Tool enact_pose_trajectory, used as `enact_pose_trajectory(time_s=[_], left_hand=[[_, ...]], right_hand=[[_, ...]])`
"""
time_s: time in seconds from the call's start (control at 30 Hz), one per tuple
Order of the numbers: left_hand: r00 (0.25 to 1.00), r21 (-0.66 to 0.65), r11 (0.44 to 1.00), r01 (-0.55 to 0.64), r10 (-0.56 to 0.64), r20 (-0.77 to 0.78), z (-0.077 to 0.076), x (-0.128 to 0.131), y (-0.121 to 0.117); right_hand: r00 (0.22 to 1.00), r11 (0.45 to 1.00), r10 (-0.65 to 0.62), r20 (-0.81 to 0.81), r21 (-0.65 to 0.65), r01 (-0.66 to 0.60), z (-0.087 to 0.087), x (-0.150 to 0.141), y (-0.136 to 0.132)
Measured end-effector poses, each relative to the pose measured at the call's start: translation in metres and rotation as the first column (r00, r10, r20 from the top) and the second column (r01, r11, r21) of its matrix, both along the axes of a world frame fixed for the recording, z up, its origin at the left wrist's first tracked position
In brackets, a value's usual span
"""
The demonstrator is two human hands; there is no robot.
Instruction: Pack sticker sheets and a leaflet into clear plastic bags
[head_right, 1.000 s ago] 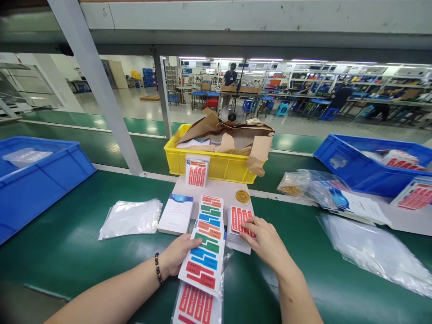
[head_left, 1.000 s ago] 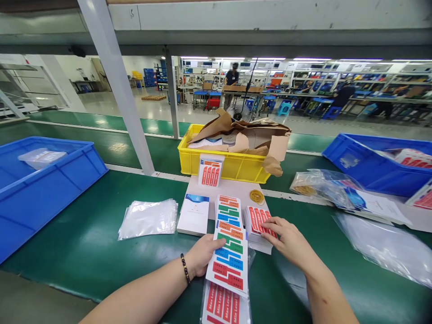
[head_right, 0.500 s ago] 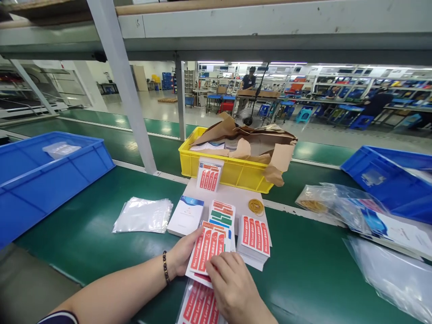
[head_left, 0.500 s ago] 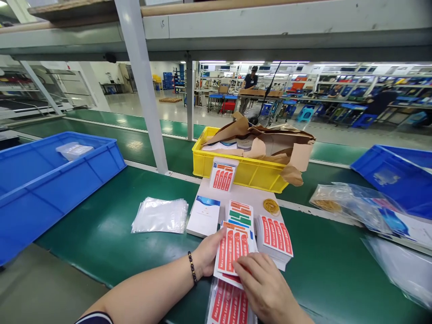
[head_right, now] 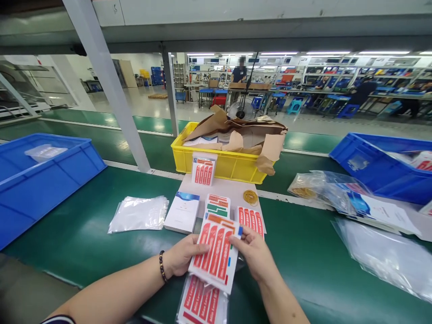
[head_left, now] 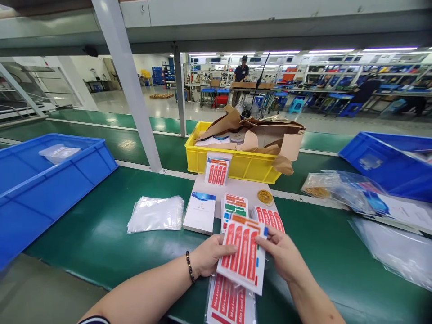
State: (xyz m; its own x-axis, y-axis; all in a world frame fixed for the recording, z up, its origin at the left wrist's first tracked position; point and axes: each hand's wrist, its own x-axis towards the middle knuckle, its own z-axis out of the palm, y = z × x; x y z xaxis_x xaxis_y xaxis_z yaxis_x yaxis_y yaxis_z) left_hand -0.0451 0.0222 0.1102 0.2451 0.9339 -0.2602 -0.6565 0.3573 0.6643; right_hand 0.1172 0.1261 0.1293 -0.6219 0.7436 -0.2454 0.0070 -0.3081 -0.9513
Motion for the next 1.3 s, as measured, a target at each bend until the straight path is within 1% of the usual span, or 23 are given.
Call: enact_pose_trajectory(time_s=[0.07,0.13,0.17,0.23,0.27,0.3,0.33,0.37,0.4,0.43,0.47,0.53,0.57,0.6,0.7,0.8,0.9,0.97,1.03,1.1,1.17,1.23,1.3], left_hand=[[0.993,-0.046,0.995,0.086,-0.089,-0.071,0.003,-0.003,-0.004],[0.966,-0.062,0.971,0.232,-0.237,-0.100,0.006,-0.008,-0.012],[0.941,-0.049,0.946,0.322,-0.325,-0.093,0.007,-0.010,-0.016],[0.868,-0.015,0.871,0.491,-0.491,-0.071,0.009,-0.014,-0.023],[0.850,-0.001,0.853,0.523,-0.521,-0.082,0.009,-0.016,-0.024],[0.861,0.011,0.867,0.498,-0.492,-0.129,0.009,-0.016,-0.023],[0.885,0.029,0.903,0.428,-0.412,-0.217,0.008,-0.016,-0.020],[0.893,0.066,0.942,0.329,-0.288,-0.345,0.008,-0.016,-0.016],[0.858,0.132,0.964,0.232,-0.139,-0.494,0.007,-0.015,-0.011],[0.774,0.212,0.960,0.181,-0.006,-0.633,0.007,-0.014,-0.007],[0.668,0.288,0.940,0.182,0.097,-0.738,0.008,-0.013,-0.002],[0.485,0.390,0.879,0.273,0.224,-0.845,0.009,-0.012,0.002],[0.434,0.420,0.848,0.324,0.261,-0.862,0.009,-0.012,0.002],[0.408,0.440,0.820,0.365,0.284,-0.868,0.010,-0.012,0.002],[0.412,0.476,0.783,0.399,0.311,-0.857,0.008,-0.013,0.000],[0.470,0.488,0.814,0.315,0.312,-0.825,0.004,-0.013,0.000],[0.511,0.496,0.843,0.208,0.339,-0.790,0.001,-0.013,0.002],[0.536,0.510,0.833,0.214,0.337,-0.774,0.000,-0.012,0.003],[0.561,0.509,0.827,0.237,0.312,-0.767,-0.001,-0.011,0.003],[0.592,0.485,0.847,0.217,0.281,-0.755,-0.002,-0.010,0.003],[0.621,0.464,0.871,0.160,0.276,-0.734,-0.003,-0.010,0.004],[0.621,0.458,0.883,0.101,0.303,-0.723,-0.003,-0.011,0.004],[0.585,0.468,0.881,0.074,0.341,-0.736,-0.003,-0.012,0.005]], right_hand=[[0.971,0.973,-0.232,-0.065,-0.018,0.231,0.000,0.007,0.014],[0.904,0.914,-0.406,-0.136,-0.034,0.405,-0.002,0.015,0.029],[0.876,0.891,-0.453,-0.164,-0.042,0.452,-0.004,0.019,0.035],[0.856,0.877,-0.479,-0.192,-0.058,0.478,-0.007,0.022,0.042],[0.859,0.880,-0.474,-0.196,-0.065,0.471,-0.008,0.021,0.043],[0.862,0.883,-0.467,-0.198,-0.068,0.464,-0.009,0.020,0.043],[0.864,0.886,-0.462,-0.202,-0.065,0.459,-0.010,0.017,0.041],[0.864,0.887,-0.459,-0.204,-0.057,0.458,-0.011,0.015,0.039],[0.864,0.887,-0.459,-0.205,-0.047,0.460,-0.011,0.011,0.036],[0.863,0.884,-0.462,-0.203,-0.035,0.465,-0.012,0.008,0.033],[0.865,0.884,-0.462,-0.197,-0.025,0.467,-0.012,0.006,0.029],[0.876,0.892,-0.447,-0.181,-0.010,0.453,-0.013,0.001,0.023],[0.884,0.899,-0.432,-0.176,-0.004,0.439,-0.013,-0.001,0.020],[0.893,0.907,-0.414,-0.173,0.003,0.421,-0.012,-0.003,0.017],[0.917,0.928,-0.362,-0.165,0.024,0.371,-0.010,-0.004,0.010],[0.927,0.937,-0.341,-0.155,0.029,0.349,-0.008,-0.001,0.011],[0.912,0.924,-0.371,-0.172,0.029,0.382,-0.008,0.001,0.014],[0.889,0.903,-0.412,-0.200,0.044,0.428,-0.009,0.000,0.013],[0.884,0.900,-0.413,-0.218,0.053,0.434,-0.010,-0.002,0.011],[0.907,0.921,-0.368,-0.206,0.051,0.386,-0.011,-0.004,0.008],[0.929,0.940,-0.322,-0.181,0.056,0.337,-0.011,-0.003,0.008],[0.938,0.942,-0.305,-0.166,0.090,0.323,-0.010,0.000,0.010],[0.946,0.942,-0.288,-0.146,0.136,0.308,-0.009,0.002,0.011]])
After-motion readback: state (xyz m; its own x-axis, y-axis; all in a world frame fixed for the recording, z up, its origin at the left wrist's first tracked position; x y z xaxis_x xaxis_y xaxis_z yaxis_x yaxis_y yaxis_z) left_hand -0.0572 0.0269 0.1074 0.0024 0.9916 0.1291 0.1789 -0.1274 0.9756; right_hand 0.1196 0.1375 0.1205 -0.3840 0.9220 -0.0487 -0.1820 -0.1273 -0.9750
